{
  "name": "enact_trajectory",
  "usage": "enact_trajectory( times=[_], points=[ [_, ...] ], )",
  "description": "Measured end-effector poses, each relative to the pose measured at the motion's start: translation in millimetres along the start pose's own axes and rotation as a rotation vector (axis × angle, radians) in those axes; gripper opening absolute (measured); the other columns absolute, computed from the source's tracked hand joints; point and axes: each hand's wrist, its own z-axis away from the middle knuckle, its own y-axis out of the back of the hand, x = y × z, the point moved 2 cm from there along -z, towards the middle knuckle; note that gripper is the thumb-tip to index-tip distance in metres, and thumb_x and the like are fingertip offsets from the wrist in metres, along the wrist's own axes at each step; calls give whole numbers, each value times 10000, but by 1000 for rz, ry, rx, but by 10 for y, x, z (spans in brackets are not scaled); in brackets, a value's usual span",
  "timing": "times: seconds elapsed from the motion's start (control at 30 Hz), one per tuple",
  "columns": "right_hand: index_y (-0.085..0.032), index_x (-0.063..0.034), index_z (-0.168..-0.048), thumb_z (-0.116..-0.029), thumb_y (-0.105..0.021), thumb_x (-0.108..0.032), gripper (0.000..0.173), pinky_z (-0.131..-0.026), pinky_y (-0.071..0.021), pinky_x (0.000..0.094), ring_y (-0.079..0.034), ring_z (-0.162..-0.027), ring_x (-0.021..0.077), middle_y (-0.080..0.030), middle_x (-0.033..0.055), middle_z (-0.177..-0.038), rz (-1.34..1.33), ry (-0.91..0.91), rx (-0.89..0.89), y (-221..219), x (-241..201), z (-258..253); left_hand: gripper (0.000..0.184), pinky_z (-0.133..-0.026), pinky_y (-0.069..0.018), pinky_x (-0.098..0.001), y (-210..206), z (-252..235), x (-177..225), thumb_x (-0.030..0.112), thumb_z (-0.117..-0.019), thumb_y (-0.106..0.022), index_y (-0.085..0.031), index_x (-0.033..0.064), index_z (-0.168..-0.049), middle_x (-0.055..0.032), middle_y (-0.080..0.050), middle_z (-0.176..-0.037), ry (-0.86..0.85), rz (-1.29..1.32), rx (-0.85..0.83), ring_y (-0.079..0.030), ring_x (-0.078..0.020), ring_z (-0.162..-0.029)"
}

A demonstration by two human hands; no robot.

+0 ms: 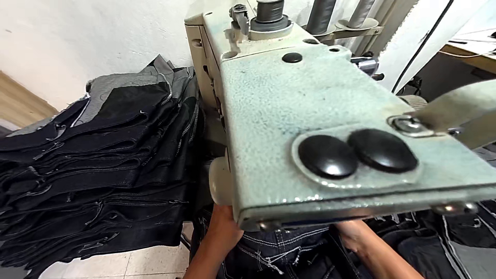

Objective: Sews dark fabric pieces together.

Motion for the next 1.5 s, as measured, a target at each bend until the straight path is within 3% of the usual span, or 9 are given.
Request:
enact_trajectory(
  times=[0.47,0.6,0.8,0.9,1.0,1.13,1.27,1.37,1.5],
  points=[
    [-694,-214,-947,-922,-588,-127,139,-714,-610,204,-713,-764,2,-757,-88,-829,32,84,-22,27,82,-71,169,-955,-532,-400,207,-121,45,5,-951,-596,-755,-34,-994,-173,-743,-1005,120,173,-226,-701,-225,-1010],
    [-672,-229,-974,-945,-628,-242,55,-740,-609,200,-712,-786,-10,-753,-117,-845,69,131,-50,69,78,-84,169,-1014,-495,-433,288,-82,88,-7,-920,-639,-789,28,-989,-172,-698,-1129,92,74,-88,-638,-276,-1134],
    [-643,-182,-1168,-841,-724,-615,549,-864,-579,212,-691,-953,4,-732,-122,-1019,314,294,-136,466,137,-47,210,-750,-605,-302,429,451,147,155,-996,-562,-759,93,-1035,-86,-717,-987,-12,-206,175,-708,-146,-853],
    [-501,-4,-1330,-787,-802,-397,735,-927,-559,228,-652,-1033,-13,-678,-63,-1137,448,169,-151,710,266,273,281,-709,-604,-441,456,947,321,206,-1020,-597,-685,-56,-1071,-159,-723,-884,324,-62,-24,-717,-250,-759],
    [-428,58,-1408,-802,-782,-147,731,-982,-549,248,-646,-1104,21,-659,32,-1236,415,86,-120,703,541,437,541,-980,-556,-502,67,1187,317,275,-1022,-595,-509,-155,-1340,-301,-640,-1248,539,249,-154,-675,-357,-1133],
    [-500,43,-1337,-867,-683,-195,558,-935,-570,231,-679,-1025,24,-698,17,-1138,281,176,43,570,852,225,946,-1205,-337,-374,-518,947,364,399,-991,-585,-97,-208,-1528,-391,-325,-1540,507,490,97,-405,-289,-1460],
    [-608,-118,-1126,-943,-603,-169,190,-822,-601,213,-709,-833,-19,-745,-138,-903,207,187,-14,699,603,324,720,-954,-546,-443,-312,775,547,375,-962,-636,-430,-179,-1373,-285,-682,-1098,578,217,192,-694,-277,-1073],
    [-650,-186,-1065,-939,-597,-78,174,-830,-593,204,-702,-847,-40,-749,-166,-908,312,70,-117,813,231,514,549,-959,-550,-391,-34,708,512,246,-939,-663,-520,-113,-1329,-204,-689,-1115,641,290,129,-684,-187,-1056],
    [-685,-148,-1003,-893,-654,-217,134,-736,-602,221,-701,-778,1,-734,-104,-838,384,149,20,699,38,145,520,-1000,-529,-283,-60,354,166,162,-901,-672,-533,-88,-1334,-139,-678,-1187,579,439,245,-652,-90,-1120]
  ],
)
